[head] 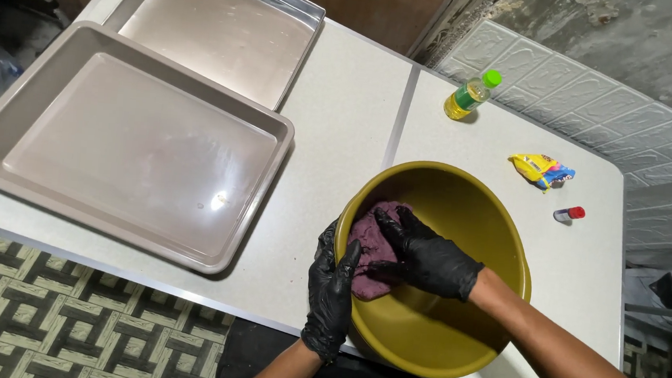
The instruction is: Kneading a large piece of purple dough in a yellow mixing bowl on a white table.
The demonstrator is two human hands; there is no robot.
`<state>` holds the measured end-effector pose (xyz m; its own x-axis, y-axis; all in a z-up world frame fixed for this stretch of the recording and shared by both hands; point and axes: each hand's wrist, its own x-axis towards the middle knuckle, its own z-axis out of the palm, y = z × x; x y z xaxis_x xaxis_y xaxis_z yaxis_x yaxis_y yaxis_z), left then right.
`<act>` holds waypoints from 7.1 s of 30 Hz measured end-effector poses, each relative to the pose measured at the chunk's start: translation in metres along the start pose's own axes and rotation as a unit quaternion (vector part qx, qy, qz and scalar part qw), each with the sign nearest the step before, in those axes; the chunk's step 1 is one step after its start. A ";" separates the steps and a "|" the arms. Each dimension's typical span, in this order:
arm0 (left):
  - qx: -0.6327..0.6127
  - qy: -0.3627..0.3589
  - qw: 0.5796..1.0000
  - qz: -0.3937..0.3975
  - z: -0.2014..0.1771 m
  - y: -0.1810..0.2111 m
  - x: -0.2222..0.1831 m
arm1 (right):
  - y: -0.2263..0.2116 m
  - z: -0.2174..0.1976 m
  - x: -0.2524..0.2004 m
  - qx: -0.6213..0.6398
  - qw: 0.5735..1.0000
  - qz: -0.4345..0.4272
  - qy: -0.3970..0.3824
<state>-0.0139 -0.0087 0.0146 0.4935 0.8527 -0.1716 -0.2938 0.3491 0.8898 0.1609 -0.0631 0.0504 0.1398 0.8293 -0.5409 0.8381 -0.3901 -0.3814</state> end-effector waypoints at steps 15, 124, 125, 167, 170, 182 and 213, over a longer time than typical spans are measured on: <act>0.033 0.022 0.999 -0.002 0.004 0.003 0.003 | 0.010 0.085 0.006 -0.315 0.904 -0.187 0.220; 0.533 -0.243 0.632 0.507 0.018 -0.044 -0.017 | 0.068 -0.015 0.060 -0.138 0.982 -0.128 -0.002; 0.552 -0.241 0.617 0.507 0.016 -0.049 -0.020 | 0.063 -0.020 0.057 -0.132 0.984 -0.114 -0.022; 0.640 -0.159 0.576 0.483 0.002 -0.005 0.010 | 0.108 0.018 0.001 -0.244 0.925 -0.219 0.192; 0.608 -0.205 0.568 0.516 -0.011 -0.002 0.033 | 0.120 0.049 0.029 -0.252 0.936 -0.190 0.158; 0.499 -0.267 0.627 0.535 0.007 -0.042 0.020 | 0.104 0.035 0.066 -0.224 0.962 -0.135 0.081; 0.507 -0.417 0.582 0.480 -0.066 -0.047 0.099 | 0.006 0.005 -0.028 -0.043 0.975 0.211 -0.061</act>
<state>-0.0051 0.0845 -0.0721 0.8498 -0.1669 0.5000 -0.3366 -0.9018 0.2711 0.1593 -0.0907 0.0600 0.4231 0.5464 -0.7228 0.7613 -0.6469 -0.0434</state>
